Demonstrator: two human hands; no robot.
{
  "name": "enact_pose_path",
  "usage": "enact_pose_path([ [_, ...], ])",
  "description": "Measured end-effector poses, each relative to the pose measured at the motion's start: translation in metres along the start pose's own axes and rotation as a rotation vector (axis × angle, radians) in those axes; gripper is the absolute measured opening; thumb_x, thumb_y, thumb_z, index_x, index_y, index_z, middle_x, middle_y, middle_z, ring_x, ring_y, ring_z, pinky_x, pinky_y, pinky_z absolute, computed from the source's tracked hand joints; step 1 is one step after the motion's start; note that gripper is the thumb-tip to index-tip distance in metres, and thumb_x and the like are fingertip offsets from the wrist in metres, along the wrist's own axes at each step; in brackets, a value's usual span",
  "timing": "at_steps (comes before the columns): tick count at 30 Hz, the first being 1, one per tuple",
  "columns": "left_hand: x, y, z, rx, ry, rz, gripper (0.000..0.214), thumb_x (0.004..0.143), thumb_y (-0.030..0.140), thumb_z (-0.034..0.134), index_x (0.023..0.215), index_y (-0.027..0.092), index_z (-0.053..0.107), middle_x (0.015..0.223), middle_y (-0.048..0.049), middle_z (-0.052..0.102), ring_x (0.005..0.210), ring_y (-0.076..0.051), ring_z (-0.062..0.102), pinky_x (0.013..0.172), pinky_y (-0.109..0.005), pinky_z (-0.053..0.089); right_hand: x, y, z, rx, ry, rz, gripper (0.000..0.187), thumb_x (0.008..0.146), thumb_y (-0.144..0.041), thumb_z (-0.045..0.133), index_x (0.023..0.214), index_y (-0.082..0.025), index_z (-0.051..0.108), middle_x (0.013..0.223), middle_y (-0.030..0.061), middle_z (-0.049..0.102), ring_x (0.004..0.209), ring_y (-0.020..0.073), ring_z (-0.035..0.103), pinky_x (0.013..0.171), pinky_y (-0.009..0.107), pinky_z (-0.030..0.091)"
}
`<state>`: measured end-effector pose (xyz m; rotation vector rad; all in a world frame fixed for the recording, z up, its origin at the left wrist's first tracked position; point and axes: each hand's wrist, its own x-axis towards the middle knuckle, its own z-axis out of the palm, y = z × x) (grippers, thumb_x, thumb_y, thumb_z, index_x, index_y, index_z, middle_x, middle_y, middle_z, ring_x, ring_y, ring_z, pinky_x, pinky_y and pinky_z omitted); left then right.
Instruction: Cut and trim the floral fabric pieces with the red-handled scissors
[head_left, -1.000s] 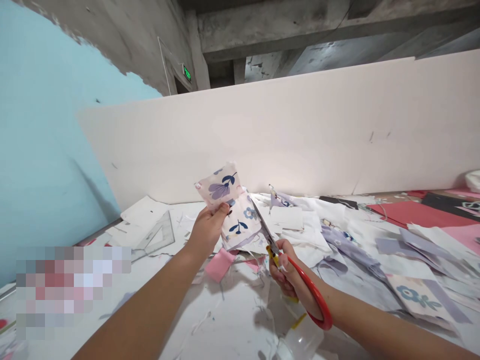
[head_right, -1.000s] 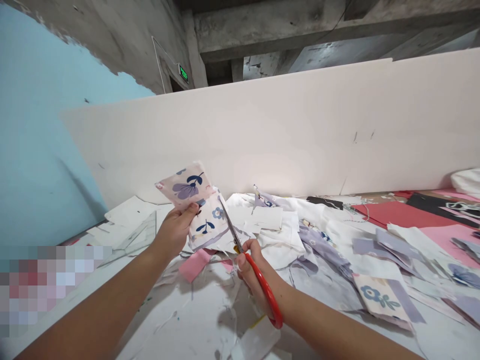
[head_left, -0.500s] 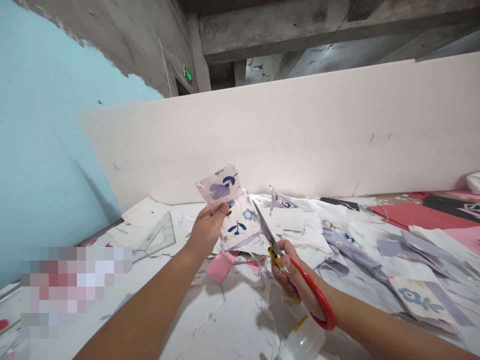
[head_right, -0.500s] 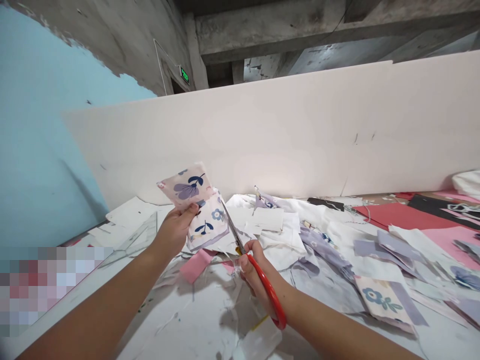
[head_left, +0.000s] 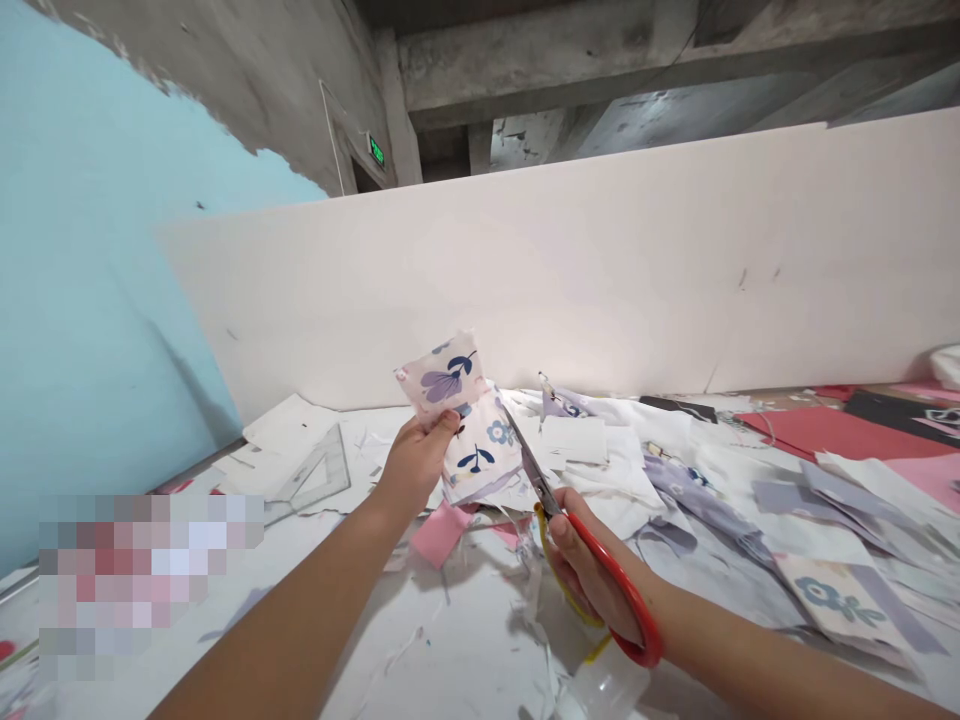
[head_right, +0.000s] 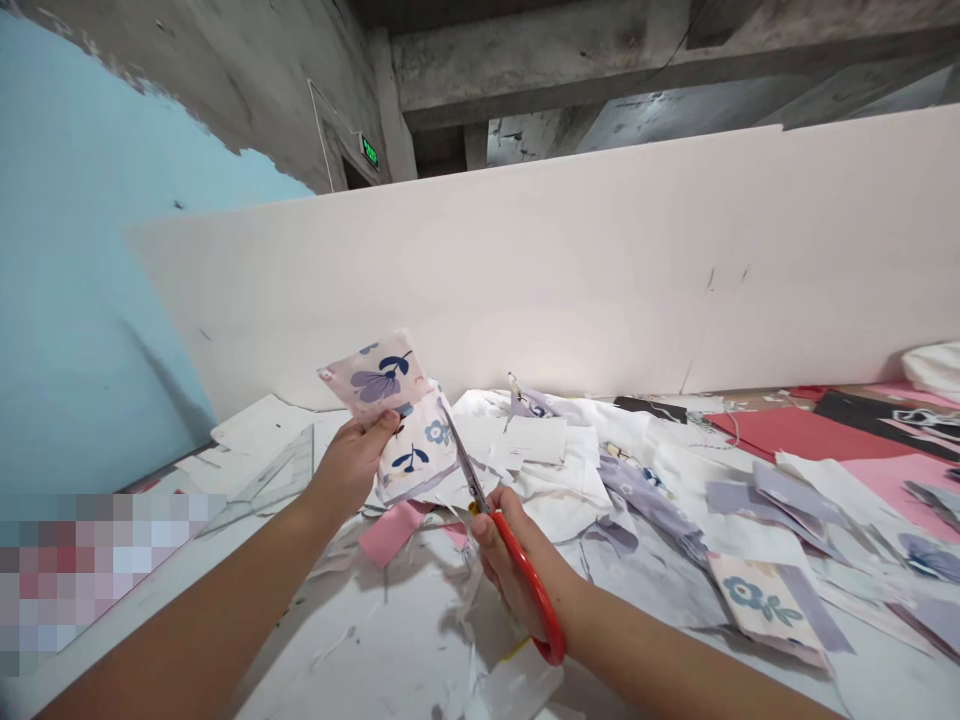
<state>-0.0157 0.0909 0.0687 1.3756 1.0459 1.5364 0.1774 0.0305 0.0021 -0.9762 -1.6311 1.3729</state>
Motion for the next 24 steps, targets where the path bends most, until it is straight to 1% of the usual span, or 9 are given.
enact_pose_path([
  [2,0.0003,-0.0003,0.0000,0.006,-0.002,0.011,0.048,0.067,0.049,0.061,0.101,0.015,0.063,0.081,-0.0066,0.069,0.079,-0.021,0.063,0.076,-0.032,0.046,-0.0001,-0.0011,0.0001,0.018,-0.005,-0.002,0.041,0.079,-0.065,0.030,0.081,-0.025,0.027,0.051,-0.0113,0.028,0.037,0.0043,0.022,0.034,0.015,0.019],
  [5,-0.0004,0.0012,0.0000,0.052,0.002,0.013,0.051,0.067,0.051,0.060,0.102,0.014,0.064,0.082,-0.0085,0.069,0.080,-0.023,0.063,0.073,-0.032,0.046,0.0007,-0.0041,0.0001,0.090,-0.012,-0.022,0.043,0.077,-0.067,0.033,0.081,-0.025,0.026,0.053,-0.0113,0.028,0.037,0.0040,0.018,0.034,0.015,0.018],
  [7,-0.0013,0.0021,0.0001,0.063,-0.016,-0.001,0.052,0.067,0.051,0.060,0.101,0.012,0.064,0.083,-0.0096,0.069,0.082,-0.023,0.062,0.072,-0.031,0.046,0.0016,-0.0056,0.0000,0.148,-0.021,-0.024,0.046,0.074,-0.070,0.033,0.080,-0.025,0.025,0.054,-0.0112,0.028,0.038,0.0039,0.016,0.035,0.015,0.015],
  [10,-0.0020,0.0015,0.0006,0.049,-0.048,-0.035,0.050,0.066,0.051,0.061,0.098,0.013,0.065,0.086,-0.0094,0.069,0.085,-0.024,0.062,0.071,-0.030,0.046,0.0028,-0.0064,-0.0005,0.189,-0.024,-0.018,0.050,0.070,-0.073,0.033,0.080,-0.025,0.024,0.054,-0.0113,0.029,0.038,0.0036,0.015,0.034,0.016,0.014],
  [12,-0.0019,0.0000,0.0009,0.045,-0.061,-0.047,0.048,0.065,0.051,0.062,0.096,0.014,0.065,0.087,-0.0084,0.069,0.086,-0.023,0.061,0.071,-0.029,0.046,0.0031,-0.0067,-0.0010,0.174,-0.022,-0.013,0.051,0.070,-0.075,0.031,0.081,-0.026,0.024,0.054,-0.0113,0.030,0.038,0.0034,0.015,0.034,0.016,0.014],
  [16,-0.0016,-0.0019,0.0018,0.048,-0.048,-0.068,0.046,0.064,0.051,0.062,0.092,0.014,0.065,0.080,-0.0072,0.069,0.080,-0.023,0.062,0.067,-0.029,0.046,0.0024,-0.0080,-0.0012,0.115,-0.009,0.012,0.046,0.075,-0.071,0.027,0.078,-0.025,0.025,0.056,-0.0105,0.031,0.040,0.0037,0.016,0.036,0.016,0.015],
  [20,-0.0031,-0.0004,0.0035,0.054,-0.040,-0.099,0.045,0.064,0.052,0.062,0.086,0.012,0.065,0.078,-0.0079,0.069,0.076,-0.023,0.062,0.064,-0.030,0.046,0.0022,-0.0055,-0.0004,0.083,-0.010,0.029,0.043,0.078,-0.067,0.027,0.076,-0.025,0.025,0.053,-0.0110,0.029,0.037,0.0037,0.019,0.034,0.017,0.016],
  [22,-0.0037,0.0001,0.0041,0.043,-0.041,-0.107,0.046,0.064,0.052,0.062,0.086,0.012,0.066,0.078,-0.0083,0.069,0.076,-0.023,0.063,0.065,-0.030,0.047,0.0019,-0.0038,-0.0002,0.063,-0.010,0.020,0.042,0.078,-0.067,0.028,0.076,-0.025,0.025,0.052,-0.0111,0.028,0.036,0.0038,0.020,0.033,0.017,0.016],
  [24,-0.0039,0.0002,0.0044,0.010,-0.049,-0.108,0.047,0.064,0.051,0.063,0.091,0.013,0.066,0.078,-0.0083,0.069,0.076,-0.023,0.063,0.068,-0.031,0.047,0.0013,-0.0032,-0.0003,0.032,0.001,0.017,0.041,0.079,-0.066,0.029,0.077,-0.025,0.026,0.052,-0.0111,0.029,0.036,0.0038,0.020,0.033,0.017,0.018],
])
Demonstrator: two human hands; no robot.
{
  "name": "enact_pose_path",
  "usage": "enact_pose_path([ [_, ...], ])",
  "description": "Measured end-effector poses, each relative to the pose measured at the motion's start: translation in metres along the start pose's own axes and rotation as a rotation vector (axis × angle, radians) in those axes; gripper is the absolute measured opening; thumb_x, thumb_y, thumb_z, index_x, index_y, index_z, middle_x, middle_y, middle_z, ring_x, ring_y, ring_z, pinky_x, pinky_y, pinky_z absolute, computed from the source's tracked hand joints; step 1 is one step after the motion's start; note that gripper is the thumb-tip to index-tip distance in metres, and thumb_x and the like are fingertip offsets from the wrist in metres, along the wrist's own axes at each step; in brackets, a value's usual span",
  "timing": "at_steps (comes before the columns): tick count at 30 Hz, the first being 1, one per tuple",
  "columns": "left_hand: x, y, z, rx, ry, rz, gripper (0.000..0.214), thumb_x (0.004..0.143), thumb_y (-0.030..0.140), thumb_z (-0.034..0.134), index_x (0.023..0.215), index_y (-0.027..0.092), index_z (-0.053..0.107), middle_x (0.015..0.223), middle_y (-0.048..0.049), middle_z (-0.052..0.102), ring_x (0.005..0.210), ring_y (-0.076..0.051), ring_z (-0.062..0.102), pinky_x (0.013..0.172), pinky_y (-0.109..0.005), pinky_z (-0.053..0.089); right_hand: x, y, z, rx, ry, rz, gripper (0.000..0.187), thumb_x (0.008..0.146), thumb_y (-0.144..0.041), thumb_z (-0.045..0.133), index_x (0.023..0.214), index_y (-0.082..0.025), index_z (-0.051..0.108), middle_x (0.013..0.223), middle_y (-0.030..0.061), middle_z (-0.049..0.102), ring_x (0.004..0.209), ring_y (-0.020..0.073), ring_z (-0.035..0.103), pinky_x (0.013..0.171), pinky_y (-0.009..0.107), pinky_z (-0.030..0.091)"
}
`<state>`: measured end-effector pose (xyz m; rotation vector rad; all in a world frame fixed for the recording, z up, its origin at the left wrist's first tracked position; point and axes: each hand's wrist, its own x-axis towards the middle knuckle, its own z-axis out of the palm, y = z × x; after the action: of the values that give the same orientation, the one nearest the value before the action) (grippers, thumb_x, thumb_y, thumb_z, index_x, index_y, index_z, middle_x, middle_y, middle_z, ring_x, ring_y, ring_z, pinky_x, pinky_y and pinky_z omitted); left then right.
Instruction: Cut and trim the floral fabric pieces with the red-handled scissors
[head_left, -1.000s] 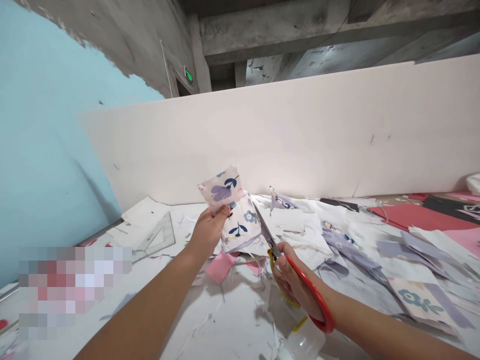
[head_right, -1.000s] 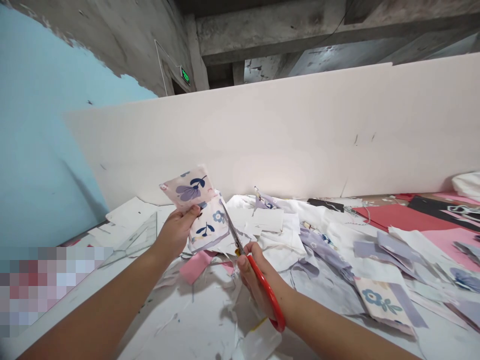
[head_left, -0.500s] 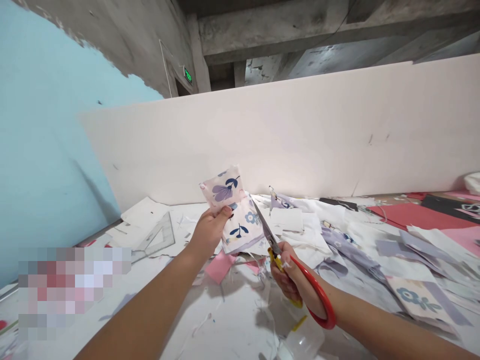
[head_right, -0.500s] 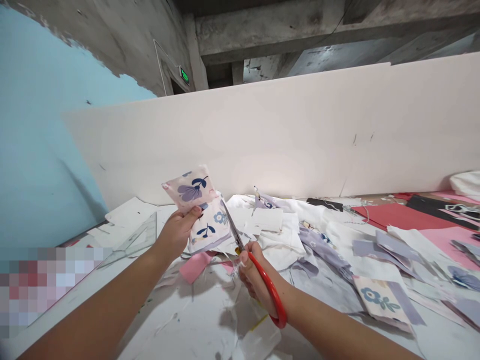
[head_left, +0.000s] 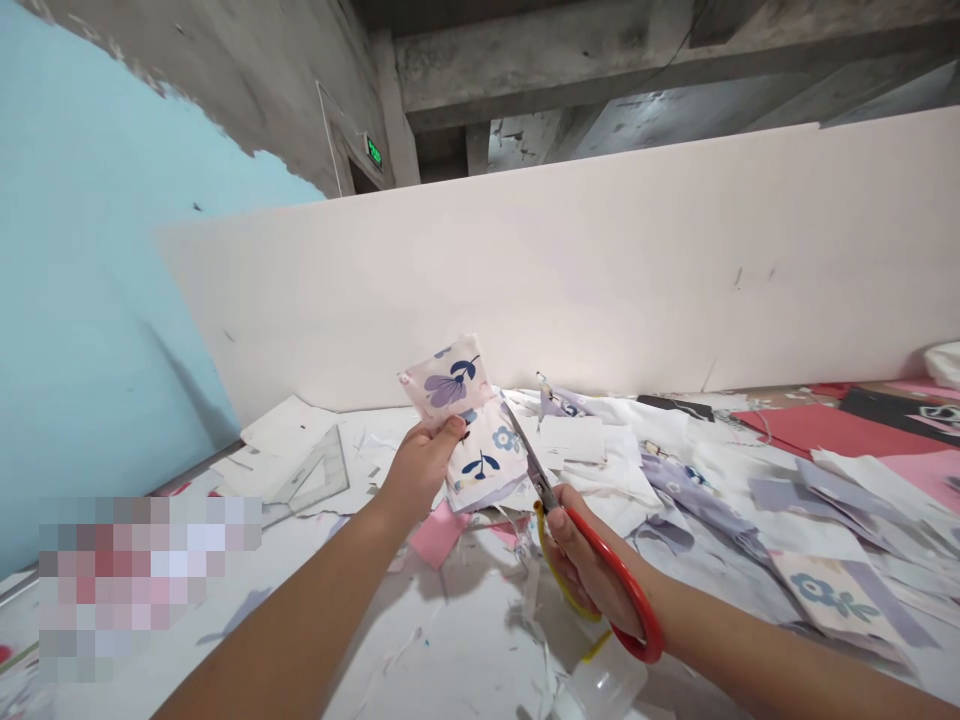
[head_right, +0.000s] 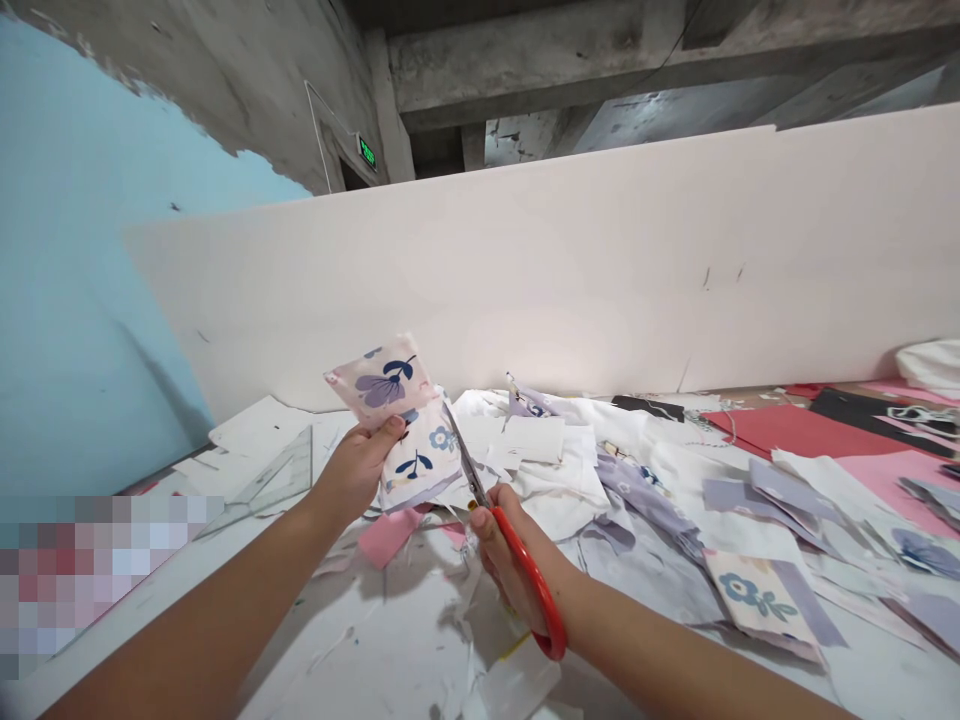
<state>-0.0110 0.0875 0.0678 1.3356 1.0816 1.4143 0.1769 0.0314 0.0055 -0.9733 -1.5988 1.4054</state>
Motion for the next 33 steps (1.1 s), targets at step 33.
enact_pose_path([
  [33,-0.004,-0.003,0.003,-0.084,-0.150,-0.020,0.044,0.067,0.048,0.061,0.095,0.013,0.063,0.077,-0.0072,0.068,0.071,-0.021,0.062,0.066,-0.031,0.046,0.000,-0.012,-0.002,-0.003,0.050,0.018,0.048,0.073,-0.071,0.034,0.083,-0.025,0.023,0.054,-0.0108,0.030,0.041,0.0048,0.019,0.037,0.017,0.019],
])
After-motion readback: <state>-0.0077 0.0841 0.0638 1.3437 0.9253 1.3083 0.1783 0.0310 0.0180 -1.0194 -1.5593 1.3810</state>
